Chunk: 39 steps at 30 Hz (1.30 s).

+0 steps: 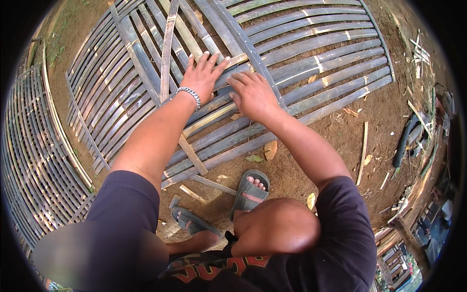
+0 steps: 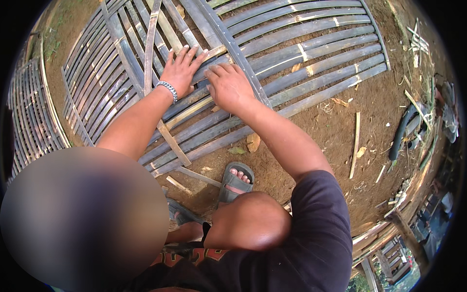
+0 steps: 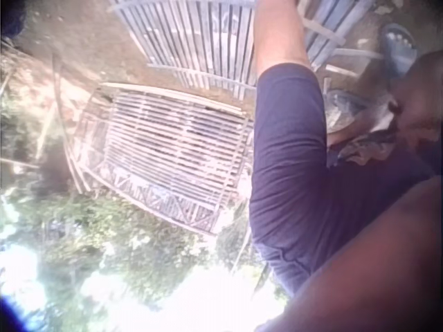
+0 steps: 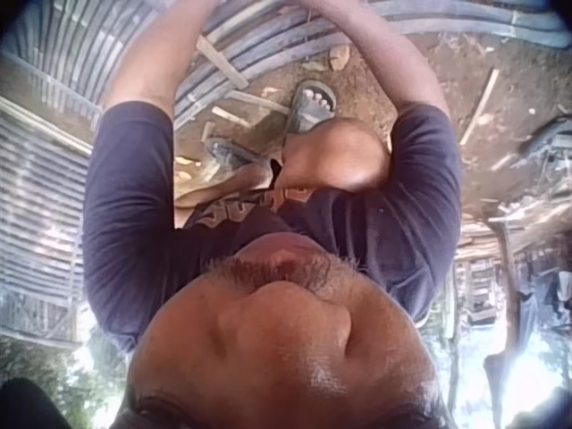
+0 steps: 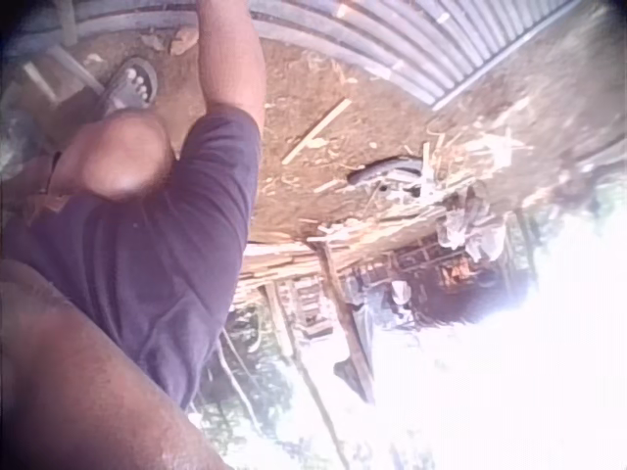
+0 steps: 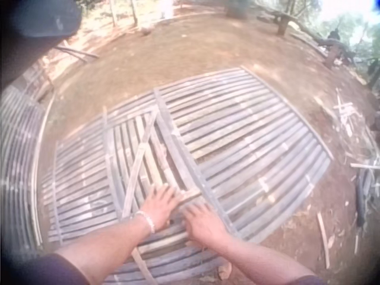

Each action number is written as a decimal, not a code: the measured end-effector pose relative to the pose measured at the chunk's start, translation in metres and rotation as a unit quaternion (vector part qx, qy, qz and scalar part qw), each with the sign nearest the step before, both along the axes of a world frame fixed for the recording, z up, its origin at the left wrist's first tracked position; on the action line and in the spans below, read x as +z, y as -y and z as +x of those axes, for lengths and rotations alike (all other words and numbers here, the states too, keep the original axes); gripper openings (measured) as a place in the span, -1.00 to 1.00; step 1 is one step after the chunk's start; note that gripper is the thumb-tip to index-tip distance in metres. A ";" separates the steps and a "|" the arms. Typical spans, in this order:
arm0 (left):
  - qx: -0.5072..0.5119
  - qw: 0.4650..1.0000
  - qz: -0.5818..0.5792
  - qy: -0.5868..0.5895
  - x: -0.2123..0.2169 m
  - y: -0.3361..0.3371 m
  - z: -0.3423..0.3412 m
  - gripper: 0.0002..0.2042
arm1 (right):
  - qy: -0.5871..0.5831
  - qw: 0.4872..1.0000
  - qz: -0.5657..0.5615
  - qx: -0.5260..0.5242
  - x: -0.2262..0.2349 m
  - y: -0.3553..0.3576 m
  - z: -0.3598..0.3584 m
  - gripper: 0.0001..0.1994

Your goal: The person weaves thin bamboo strips into a larger bamboo frame, interlacing them by hand. They then use a small axe to hammer the strips into place, securing the weave.

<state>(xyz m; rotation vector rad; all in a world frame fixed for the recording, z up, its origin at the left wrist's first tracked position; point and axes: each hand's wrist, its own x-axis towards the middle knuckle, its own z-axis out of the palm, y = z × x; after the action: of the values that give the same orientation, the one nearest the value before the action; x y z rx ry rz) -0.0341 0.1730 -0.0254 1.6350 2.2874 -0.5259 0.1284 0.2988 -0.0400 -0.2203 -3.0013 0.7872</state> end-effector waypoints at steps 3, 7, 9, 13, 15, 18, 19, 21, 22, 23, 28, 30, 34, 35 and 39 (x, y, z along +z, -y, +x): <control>0.002 1.000 0.001 0.006 -0.002 0.004 -0.003 0.17 | 0.088 0.990 0.106 0.040 -0.018 0.000 -0.016 -0.55; -0.014 1.000 0.002 -0.005 -0.004 0.007 -0.006 0.19 | 0.048 0.992 0.109 0.036 -0.034 0.005 -0.007 -0.54; -0.018 1.000 0.004 -0.005 -0.005 0.008 -0.006 0.18 | 0.064 0.992 0.105 0.040 -0.034 0.006 -0.009 -0.53; -0.032 0.999 0.012 -0.015 -0.004 0.008 -0.005 0.16 | 0.066 0.991 0.107 0.046 -0.032 0.002 -0.007 -0.54; -0.035 0.999 0.008 -0.017 -0.002 0.007 -0.006 0.15 | 0.066 0.991 0.103 0.047 -0.030 0.000 -0.008 -0.54; -0.037 0.999 0.003 -0.016 -0.001 0.007 -0.009 0.14 | 0.091 0.987 0.117 0.060 -0.027 -0.001 -0.009 -0.52; -0.038 0.999 0.003 -0.016 0.000 0.007 -0.010 0.13 | 0.094 0.987 0.116 0.063 -0.026 -0.001 -0.010 -0.52; -0.033 0.999 -0.011 -0.008 0.004 0.006 -0.011 0.12 | 0.103 0.986 0.112 0.067 -0.024 -0.001 -0.011 -0.51; -0.031 0.999 -0.019 -0.004 0.007 0.006 -0.012 0.12 | 0.099 0.986 0.116 0.064 -0.026 0.000 -0.011 -0.52; -0.036 0.999 -0.019 0.006 0.008 0.005 -0.014 0.11 | 0.094 0.986 0.120 0.062 -0.027 -0.001 -0.010 -0.52; -0.005 0.999 -0.010 0.046 0.012 0.019 -0.033 0.06 | 0.113 0.983 0.131 0.064 -0.023 0.001 -0.011 -0.51; 0.035 0.996 0.017 0.080 0.013 0.037 -0.043 -0.04 | 0.129 0.980 0.137 0.065 -0.022 0.002 -0.011 -0.50; 0.078 0.988 0.085 0.098 -0.014 0.074 -0.049 -0.23 | 0.169 0.973 0.139 0.075 -0.015 0.006 -0.012 -0.46; 0.083 0.985 0.109 0.102 -0.021 0.076 -0.047 -0.25 | 0.177 0.971 0.140 0.076 -0.014 0.006 -0.013 -0.46; 0.151 0.956 0.231 0.099 -0.041 0.051 -0.036 -0.33 | 0.202 0.962 0.156 0.093 -0.009 0.006 -0.017 -0.44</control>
<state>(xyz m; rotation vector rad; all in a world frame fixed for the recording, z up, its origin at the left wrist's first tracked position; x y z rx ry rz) -0.0700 0.1221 -0.0665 1.3886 2.5593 0.2548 0.1109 0.2932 -0.0494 -0.0988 -3.5158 0.2878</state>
